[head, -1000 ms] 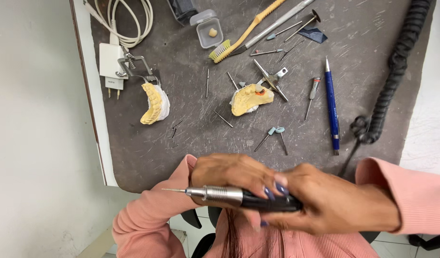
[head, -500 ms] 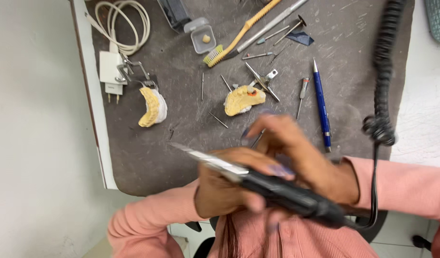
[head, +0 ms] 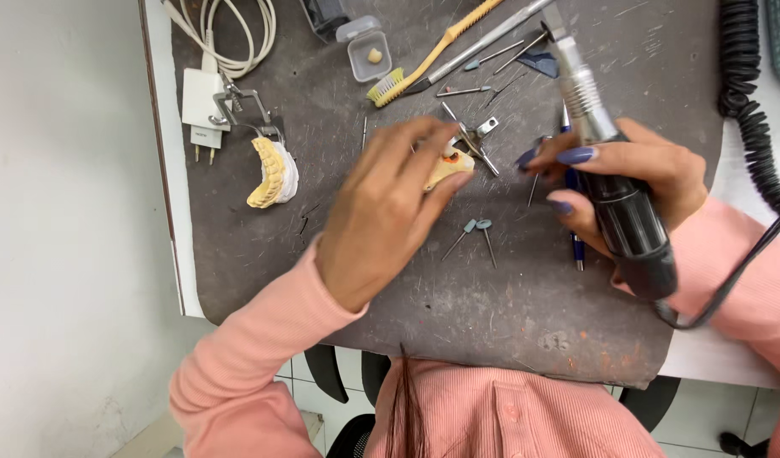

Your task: The person holds a small dental crown/tooth-shaped prosthesis in one hand and grinds and shapes it with a rotary handpiece fitted with different burrs, periodically swapping burrs, repositioning the piece, and checking it against the plaster dental model on the bench.

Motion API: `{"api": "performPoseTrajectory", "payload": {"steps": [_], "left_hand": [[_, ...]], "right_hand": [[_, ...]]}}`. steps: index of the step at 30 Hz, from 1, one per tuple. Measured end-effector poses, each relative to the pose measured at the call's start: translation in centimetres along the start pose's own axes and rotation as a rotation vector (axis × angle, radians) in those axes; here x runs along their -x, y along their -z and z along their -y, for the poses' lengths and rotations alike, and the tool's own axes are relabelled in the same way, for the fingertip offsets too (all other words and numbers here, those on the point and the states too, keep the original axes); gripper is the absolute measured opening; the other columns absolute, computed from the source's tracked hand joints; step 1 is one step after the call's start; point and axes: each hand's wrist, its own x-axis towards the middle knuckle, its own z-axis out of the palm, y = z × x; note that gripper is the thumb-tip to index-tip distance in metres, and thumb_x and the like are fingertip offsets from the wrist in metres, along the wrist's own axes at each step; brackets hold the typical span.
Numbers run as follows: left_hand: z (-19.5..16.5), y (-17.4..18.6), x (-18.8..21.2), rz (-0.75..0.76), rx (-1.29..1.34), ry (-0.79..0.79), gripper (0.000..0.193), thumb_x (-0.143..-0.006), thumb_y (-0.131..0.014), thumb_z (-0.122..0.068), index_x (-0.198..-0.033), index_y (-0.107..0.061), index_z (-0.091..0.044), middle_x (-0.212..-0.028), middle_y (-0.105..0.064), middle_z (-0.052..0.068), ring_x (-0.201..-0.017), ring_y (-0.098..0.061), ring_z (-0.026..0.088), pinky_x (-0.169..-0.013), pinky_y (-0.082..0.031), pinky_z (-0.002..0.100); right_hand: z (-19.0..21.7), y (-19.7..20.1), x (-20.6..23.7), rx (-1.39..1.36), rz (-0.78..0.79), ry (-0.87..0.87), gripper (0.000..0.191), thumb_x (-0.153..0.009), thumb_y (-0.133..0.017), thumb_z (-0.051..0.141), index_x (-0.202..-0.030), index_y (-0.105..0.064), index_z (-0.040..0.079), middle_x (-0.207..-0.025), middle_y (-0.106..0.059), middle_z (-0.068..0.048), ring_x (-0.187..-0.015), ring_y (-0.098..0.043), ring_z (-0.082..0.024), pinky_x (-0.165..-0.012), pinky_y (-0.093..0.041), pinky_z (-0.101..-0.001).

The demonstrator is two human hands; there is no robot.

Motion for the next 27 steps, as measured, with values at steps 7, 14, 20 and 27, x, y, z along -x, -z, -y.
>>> {"api": "performPoseTrajectory", "payload": {"steps": [7,14,20,27], "left_hand": [[3.2,-1.3,1.9,-0.055,0.045,0.084,0.024,-0.100,-0.074,-0.005,-0.122,-0.068,0.006,-0.131,-0.063,0.018,-0.105,-0.070,0.027,-0.089,-0.060,0.037],[3.8,0.2,0.7,-0.027,-0.061,-0.025,0.017,-0.096,-0.080,-0.005,-0.108,-0.072,0.003,-0.107,-0.072,0.011,-0.095,-0.071,0.026,-0.080,-0.060,0.038],[3.8,0.3,1.3,-0.170,-0.037,-0.126,0.021,-0.098,-0.084,0.000,-0.113,-0.070,0.005,-0.109,-0.072,0.014,-0.098,-0.073,0.026,-0.083,-0.062,0.037],[0.6,-1.4,3.7,-0.077,1.129,0.326,0.014,-0.100,-0.077,0.008,-0.112,-0.072,0.003,-0.118,-0.071,0.015,-0.106,-0.075,0.020,-0.097,-0.065,0.030]], "right_hand": [[-4.4,1.7,-1.1,0.452,0.063,0.464,0.036,-0.105,-0.066,0.016,-0.136,-0.048,0.019,-0.102,-0.069,-0.015,-0.083,-0.074,-0.020,-0.071,-0.065,-0.0319],[-2.1,-0.4,-2.7,0.393,0.231,0.385,0.048,-0.101,-0.065,0.024,-0.142,-0.044,0.009,-0.103,-0.071,-0.019,-0.088,-0.078,-0.025,-0.078,-0.069,-0.0369],[-1.7,-1.4,-4.3,0.288,0.275,0.481,0.063,-0.110,-0.065,0.036,-0.156,-0.035,0.004,-0.127,-0.065,-0.020,-0.112,-0.073,-0.025,-0.092,-0.065,-0.0324],[-0.9,-0.2,-3.3,0.639,0.225,0.604,0.040,-0.091,-0.079,0.012,-0.122,-0.053,0.006,-0.110,-0.065,-0.019,-0.098,-0.075,-0.028,-0.078,-0.064,-0.0346]]}}
